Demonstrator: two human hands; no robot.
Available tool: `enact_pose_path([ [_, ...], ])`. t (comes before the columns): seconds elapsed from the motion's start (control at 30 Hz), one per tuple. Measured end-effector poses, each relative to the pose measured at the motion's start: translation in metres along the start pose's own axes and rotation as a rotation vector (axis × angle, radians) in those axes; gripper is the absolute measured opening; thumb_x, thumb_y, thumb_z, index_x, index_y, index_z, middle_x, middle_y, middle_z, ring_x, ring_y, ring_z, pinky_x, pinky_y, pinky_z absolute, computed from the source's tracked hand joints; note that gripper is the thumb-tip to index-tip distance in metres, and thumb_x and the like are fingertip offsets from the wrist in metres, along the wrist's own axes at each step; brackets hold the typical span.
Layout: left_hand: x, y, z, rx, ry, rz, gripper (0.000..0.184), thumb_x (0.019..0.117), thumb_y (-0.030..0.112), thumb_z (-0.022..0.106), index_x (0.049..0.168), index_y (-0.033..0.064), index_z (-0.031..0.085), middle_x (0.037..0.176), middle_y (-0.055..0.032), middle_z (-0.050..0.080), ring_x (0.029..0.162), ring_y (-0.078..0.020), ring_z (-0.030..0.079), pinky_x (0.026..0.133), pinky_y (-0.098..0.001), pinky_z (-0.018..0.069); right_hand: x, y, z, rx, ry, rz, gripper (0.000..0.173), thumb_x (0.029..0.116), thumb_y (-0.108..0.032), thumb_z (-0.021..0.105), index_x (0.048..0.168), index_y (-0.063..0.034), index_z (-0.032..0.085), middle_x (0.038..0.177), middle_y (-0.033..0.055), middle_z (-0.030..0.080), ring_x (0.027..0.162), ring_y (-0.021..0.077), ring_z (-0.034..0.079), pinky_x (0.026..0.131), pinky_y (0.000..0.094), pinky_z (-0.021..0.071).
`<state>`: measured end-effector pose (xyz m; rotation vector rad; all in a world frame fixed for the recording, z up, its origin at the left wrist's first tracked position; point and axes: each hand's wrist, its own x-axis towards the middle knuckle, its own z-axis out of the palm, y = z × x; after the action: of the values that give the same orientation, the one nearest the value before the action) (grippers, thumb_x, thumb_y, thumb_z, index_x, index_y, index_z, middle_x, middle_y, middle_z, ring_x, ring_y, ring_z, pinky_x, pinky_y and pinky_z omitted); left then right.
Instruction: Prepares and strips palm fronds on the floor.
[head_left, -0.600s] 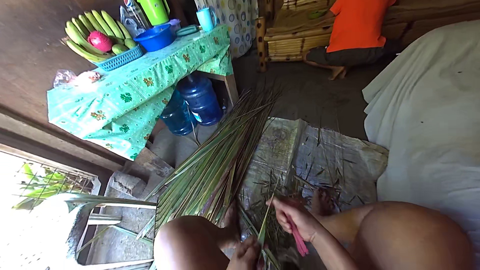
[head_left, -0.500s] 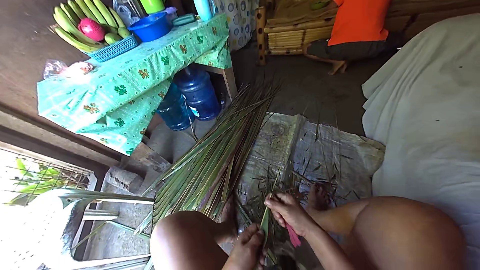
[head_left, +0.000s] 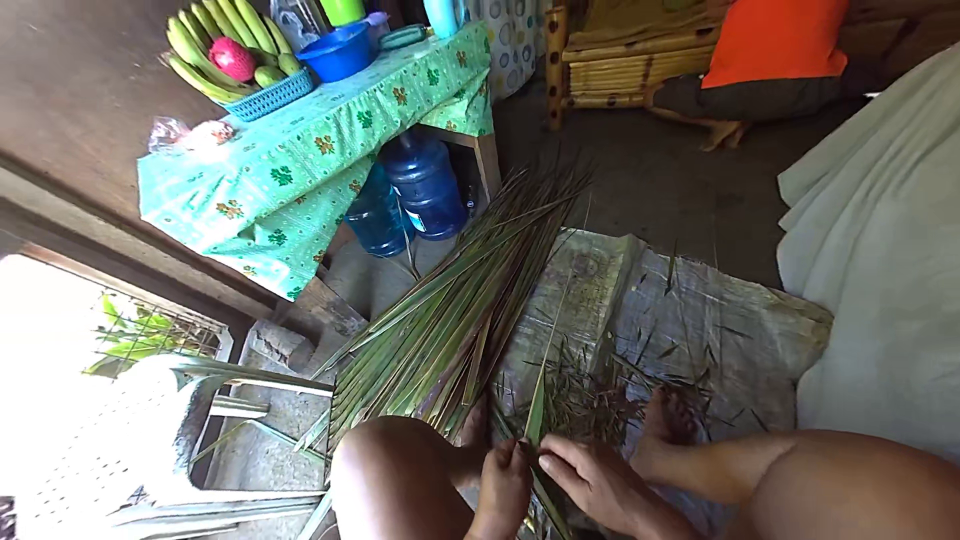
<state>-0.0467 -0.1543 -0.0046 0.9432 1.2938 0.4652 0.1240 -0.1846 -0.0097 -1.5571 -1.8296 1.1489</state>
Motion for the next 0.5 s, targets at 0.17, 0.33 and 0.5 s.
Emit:
enact_pose_path([
  [0.17,-0.004,0.001,0.001,-0.055,-0.018,-0.025,0.03,0.1121,0.018,0.039,0.093,0.0029,0.058,0.057,0.0044,0.042,0.043,-0.0025,0.035,0.042,-0.0182,0.031,0.006,0.015,0.004,-0.163,0.251,-0.082,0.036,0.1005,-0.032,0.052,0.1,-0.0024,0.073,0.079,0.014,0.07,0.07,0.0305,0.07,0.062,0.0518,0.0554],
  [0.33,-0.015,0.004,0.0,-0.033,-0.1,-0.031,0.028,0.1116,0.017,0.04,0.093,0.0048,0.057,0.056,0.0058,0.041,0.042,-0.0016,0.035,0.041,-0.0177,0.0308,0.014,0.026,-0.016,-0.095,0.369,0.084,0.035,0.1046,-0.025,0.049,0.107,0.003,0.07,0.08,0.0198,0.067,0.075,0.0375,0.067,0.069,0.0596,0.0528],
  [0.5,-0.004,0.002,0.0,-0.024,-0.073,0.012,0.026,0.1115,0.018,0.04,0.097,0.004,0.057,0.056,0.0045,0.042,0.042,-0.003,0.035,0.041,-0.0194,0.0312,0.004,0.016,-0.016,0.028,0.239,-0.034,0.036,0.1019,-0.026,0.05,0.106,0.0014,0.072,0.077,0.0155,0.068,0.07,0.0303,0.067,0.065,0.0531,0.0534],
])
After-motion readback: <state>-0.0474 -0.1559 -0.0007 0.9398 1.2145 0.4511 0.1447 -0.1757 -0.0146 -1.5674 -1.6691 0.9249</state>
